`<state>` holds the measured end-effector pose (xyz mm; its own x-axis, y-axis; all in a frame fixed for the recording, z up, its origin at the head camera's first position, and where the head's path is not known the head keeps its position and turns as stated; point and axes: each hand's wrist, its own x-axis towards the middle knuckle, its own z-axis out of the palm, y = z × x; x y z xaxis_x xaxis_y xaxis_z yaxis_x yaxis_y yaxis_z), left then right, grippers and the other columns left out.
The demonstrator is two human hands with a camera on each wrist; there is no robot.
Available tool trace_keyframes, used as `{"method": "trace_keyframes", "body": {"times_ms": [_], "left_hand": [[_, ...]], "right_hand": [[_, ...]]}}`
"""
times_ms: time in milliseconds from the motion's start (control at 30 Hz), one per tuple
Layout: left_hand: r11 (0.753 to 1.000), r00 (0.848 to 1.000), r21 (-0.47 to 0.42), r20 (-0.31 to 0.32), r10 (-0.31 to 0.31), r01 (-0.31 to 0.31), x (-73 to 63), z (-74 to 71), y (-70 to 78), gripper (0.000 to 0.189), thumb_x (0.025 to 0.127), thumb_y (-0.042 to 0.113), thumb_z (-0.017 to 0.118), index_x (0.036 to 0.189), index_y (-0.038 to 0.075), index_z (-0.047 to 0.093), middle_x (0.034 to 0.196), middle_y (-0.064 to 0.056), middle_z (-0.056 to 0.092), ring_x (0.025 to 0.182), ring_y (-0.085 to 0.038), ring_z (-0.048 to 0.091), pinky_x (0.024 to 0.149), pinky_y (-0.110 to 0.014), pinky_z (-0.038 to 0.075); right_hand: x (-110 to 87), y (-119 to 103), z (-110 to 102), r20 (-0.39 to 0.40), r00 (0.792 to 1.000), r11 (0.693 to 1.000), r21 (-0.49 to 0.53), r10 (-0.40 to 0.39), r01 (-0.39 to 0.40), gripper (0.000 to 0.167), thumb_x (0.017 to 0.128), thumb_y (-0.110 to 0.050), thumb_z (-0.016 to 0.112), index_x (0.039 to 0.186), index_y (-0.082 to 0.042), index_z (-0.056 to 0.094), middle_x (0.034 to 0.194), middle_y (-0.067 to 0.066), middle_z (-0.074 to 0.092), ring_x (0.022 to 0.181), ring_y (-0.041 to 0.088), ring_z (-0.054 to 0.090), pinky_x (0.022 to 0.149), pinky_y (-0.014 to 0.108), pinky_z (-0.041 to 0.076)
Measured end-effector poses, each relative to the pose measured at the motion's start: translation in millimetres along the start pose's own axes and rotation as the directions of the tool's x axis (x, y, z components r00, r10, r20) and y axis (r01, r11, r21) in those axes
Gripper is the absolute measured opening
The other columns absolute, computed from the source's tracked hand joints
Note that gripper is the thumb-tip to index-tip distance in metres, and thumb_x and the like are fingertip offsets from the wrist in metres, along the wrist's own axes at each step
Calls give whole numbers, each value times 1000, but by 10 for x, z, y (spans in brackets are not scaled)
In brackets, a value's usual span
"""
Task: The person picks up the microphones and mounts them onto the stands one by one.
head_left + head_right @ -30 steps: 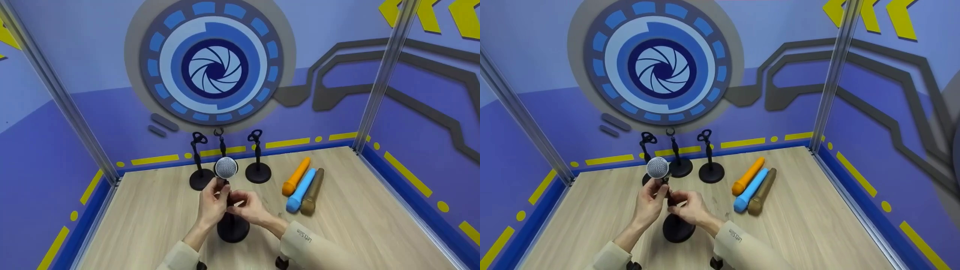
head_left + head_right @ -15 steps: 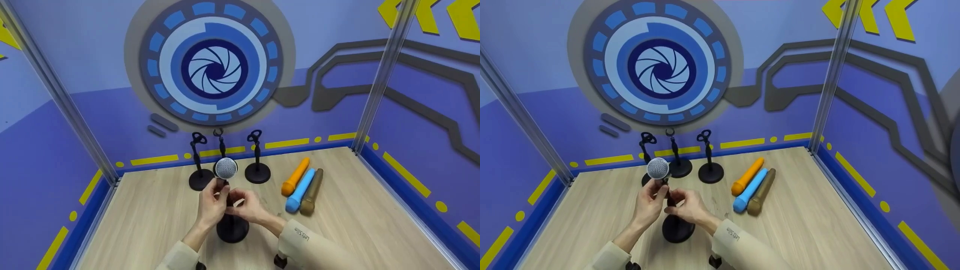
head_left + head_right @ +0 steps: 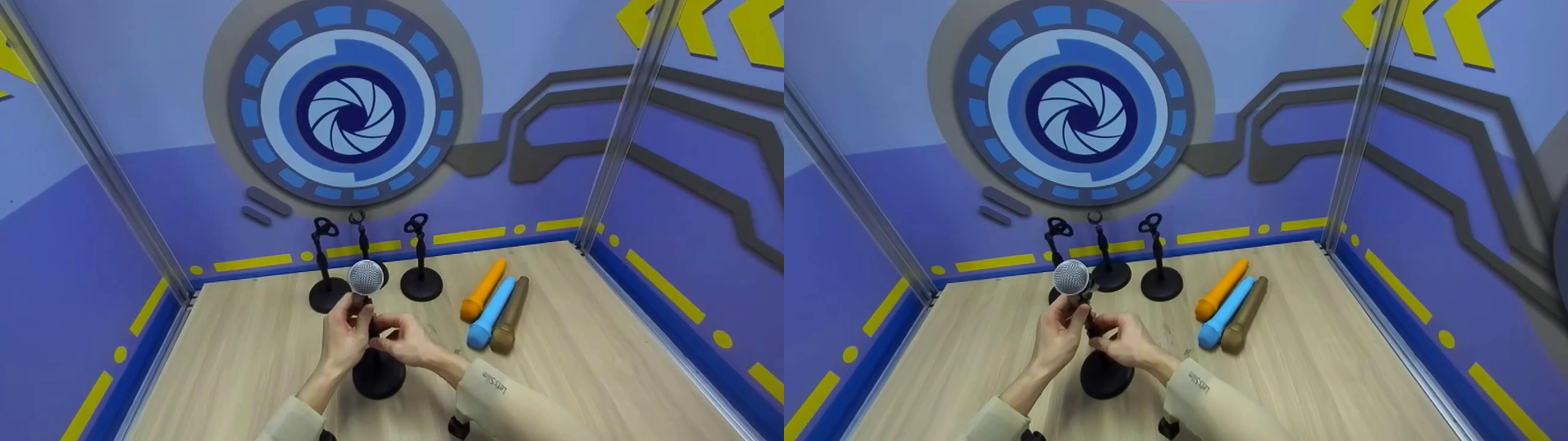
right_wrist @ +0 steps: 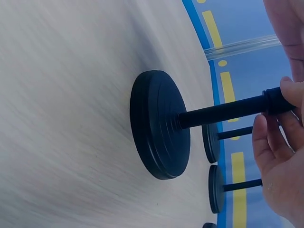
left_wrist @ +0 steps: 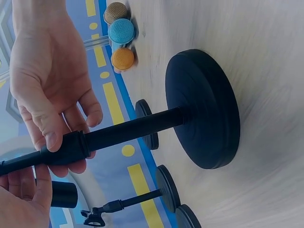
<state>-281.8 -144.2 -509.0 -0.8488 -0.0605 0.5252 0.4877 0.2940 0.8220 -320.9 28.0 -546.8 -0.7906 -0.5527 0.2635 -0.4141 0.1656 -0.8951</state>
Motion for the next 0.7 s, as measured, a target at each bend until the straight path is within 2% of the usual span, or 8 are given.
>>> {"method": "trace_keyframes", "body": {"times_ms": [233,333,500,700], "left_hand": [[999,1000,36,1,-25,25,-2,-29,2,4,105,8,76,105,6,72,92,-8,76,86,-14,75,79,-23,60],[999,1000,35,-2,-17,17,-4,-30,0,5,106,8,76,104,7,72,92,-7,76,87,-11,74,79,-24,62],[999,1000,38,2,-24,24,6,-28,10,4,105,6,75,103,7,72,91,-6,75,87,-10,73,82,-24,63],[999,999,43,15,-30,30,10,-20,8,4,103,6,75,104,3,73,90,-8,75,87,-10,74,80,-24,63]], "right_hand": [[63,22,-16,1,1000,1000,3,7,-7,24,96,-7,84,120,-4,80,116,20,83,102,7,72,83,24,61],[80,24,-16,-4,1000,1000,-1,0,0,22,94,-8,87,113,-1,77,112,23,81,98,7,71,82,28,62],[102,29,-21,-6,1000,999,-36,-19,19,24,92,-9,89,104,1,71,107,24,77,94,9,69,77,22,58],[122,51,-31,4,1000,997,-76,-24,24,26,91,-12,89,102,-1,67,106,20,77,93,6,67,76,25,57]]}}
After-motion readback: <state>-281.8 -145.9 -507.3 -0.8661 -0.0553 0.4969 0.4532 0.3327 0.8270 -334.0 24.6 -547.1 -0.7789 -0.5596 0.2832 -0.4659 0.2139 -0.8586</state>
